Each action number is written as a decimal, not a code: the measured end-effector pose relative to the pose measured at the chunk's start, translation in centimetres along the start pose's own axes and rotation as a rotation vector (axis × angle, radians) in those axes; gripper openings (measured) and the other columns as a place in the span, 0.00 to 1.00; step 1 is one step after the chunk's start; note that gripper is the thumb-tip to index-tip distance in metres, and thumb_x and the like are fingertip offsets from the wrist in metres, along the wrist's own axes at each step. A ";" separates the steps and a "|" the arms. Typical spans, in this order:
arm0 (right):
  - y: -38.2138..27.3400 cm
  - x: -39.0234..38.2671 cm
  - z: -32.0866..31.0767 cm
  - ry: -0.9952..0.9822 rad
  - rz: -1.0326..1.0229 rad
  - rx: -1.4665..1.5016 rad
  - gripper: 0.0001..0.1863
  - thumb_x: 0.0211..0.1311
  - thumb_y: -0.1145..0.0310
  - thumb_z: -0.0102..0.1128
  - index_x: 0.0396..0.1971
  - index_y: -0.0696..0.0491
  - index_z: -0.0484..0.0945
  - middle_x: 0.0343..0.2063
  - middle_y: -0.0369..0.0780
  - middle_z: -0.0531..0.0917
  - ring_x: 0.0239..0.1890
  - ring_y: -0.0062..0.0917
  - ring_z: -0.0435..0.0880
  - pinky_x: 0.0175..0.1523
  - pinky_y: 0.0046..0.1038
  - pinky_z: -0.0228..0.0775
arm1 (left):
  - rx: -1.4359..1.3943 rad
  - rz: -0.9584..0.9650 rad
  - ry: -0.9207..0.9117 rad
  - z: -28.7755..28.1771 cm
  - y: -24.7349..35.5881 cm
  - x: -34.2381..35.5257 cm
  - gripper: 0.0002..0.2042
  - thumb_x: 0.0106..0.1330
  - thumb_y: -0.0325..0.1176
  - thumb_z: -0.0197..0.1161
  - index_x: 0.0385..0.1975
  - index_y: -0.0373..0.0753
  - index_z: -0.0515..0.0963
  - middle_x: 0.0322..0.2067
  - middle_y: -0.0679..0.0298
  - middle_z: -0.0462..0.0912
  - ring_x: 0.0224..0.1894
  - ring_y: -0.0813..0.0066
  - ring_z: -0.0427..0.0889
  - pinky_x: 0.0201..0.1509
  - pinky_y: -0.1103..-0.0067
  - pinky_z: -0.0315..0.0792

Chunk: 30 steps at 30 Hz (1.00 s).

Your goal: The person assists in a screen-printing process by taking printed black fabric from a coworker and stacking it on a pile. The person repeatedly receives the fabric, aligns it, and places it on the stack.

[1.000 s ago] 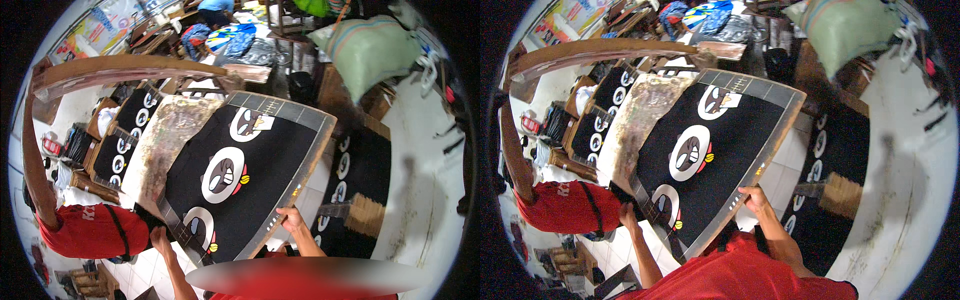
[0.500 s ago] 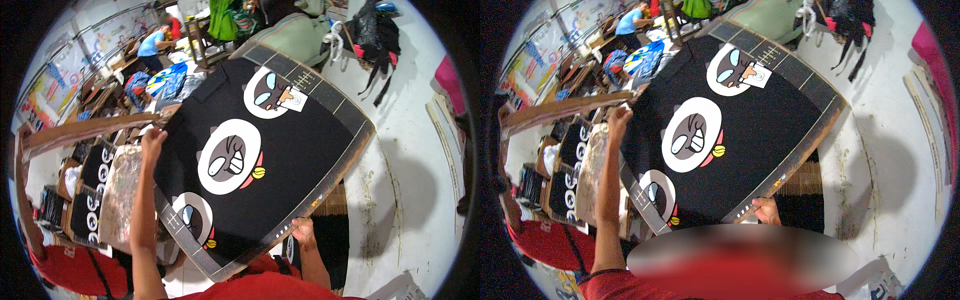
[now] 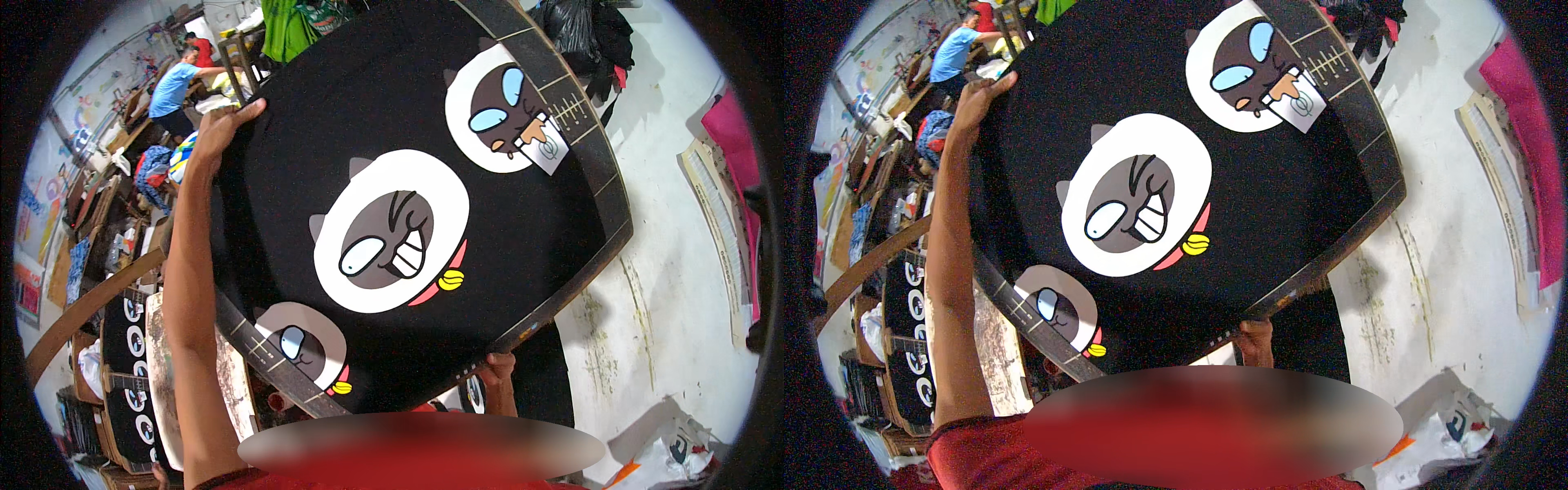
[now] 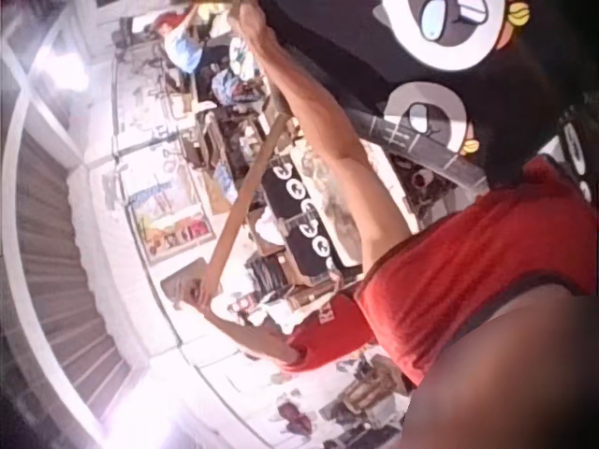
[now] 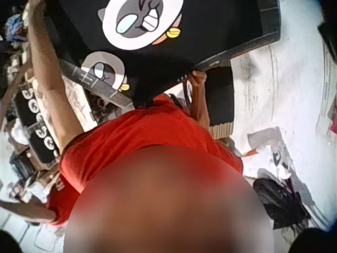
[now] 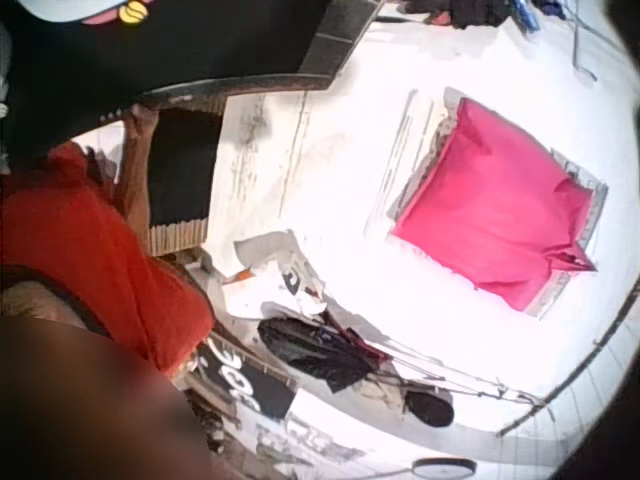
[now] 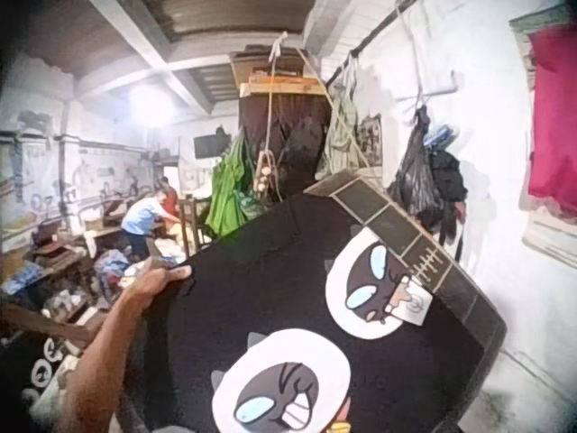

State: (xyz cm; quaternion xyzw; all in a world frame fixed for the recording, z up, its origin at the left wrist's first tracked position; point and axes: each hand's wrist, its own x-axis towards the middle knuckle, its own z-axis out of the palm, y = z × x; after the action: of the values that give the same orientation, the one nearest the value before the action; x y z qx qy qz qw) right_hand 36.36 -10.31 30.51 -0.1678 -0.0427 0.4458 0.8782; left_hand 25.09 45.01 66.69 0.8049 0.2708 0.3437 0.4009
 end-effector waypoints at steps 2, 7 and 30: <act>1.5 -0.6 -0.3 0.144 -0.029 -0.023 0.33 0.37 0.84 0.65 0.51 0.51 0.75 0.45 0.39 0.81 0.46 0.38 0.79 0.50 0.43 0.74 | 0.002 -0.061 -0.038 0.7 0.6 1.3 0.21 0.54 0.48 0.71 0.30 0.32 0.81 0.25 0.61 0.82 0.27 0.74 0.79 0.34 0.77 0.71; 5.0 -1.7 -4.0 0.126 0.112 -0.792 0.23 0.49 0.74 0.65 0.49 0.52 0.77 0.45 0.40 0.82 0.49 0.31 0.80 0.53 0.32 0.72 | -0.062 0.065 -0.144 3.9 2.3 1.6 0.23 0.51 0.52 0.72 0.26 0.33 0.81 0.22 0.62 0.81 0.25 0.75 0.79 0.33 0.78 0.72; 4.4 15.3 17.5 -0.204 0.019 -2.304 0.15 0.53 0.66 0.61 0.37 0.60 0.73 0.21 0.53 0.79 0.28 0.54 0.79 0.36 0.47 0.71 | 0.288 0.810 -0.762 19.4 -7.0 -11.8 0.20 0.43 0.45 0.72 0.31 0.38 0.76 0.32 0.61 0.79 0.40 0.62 0.78 0.49 0.68 0.67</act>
State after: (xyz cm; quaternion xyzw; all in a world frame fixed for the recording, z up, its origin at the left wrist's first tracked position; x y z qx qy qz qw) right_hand 38.21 8.72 44.34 -0.8326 -0.4933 0.1606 0.1939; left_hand 31.66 31.39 48.32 0.9580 -0.1786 0.1151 0.1928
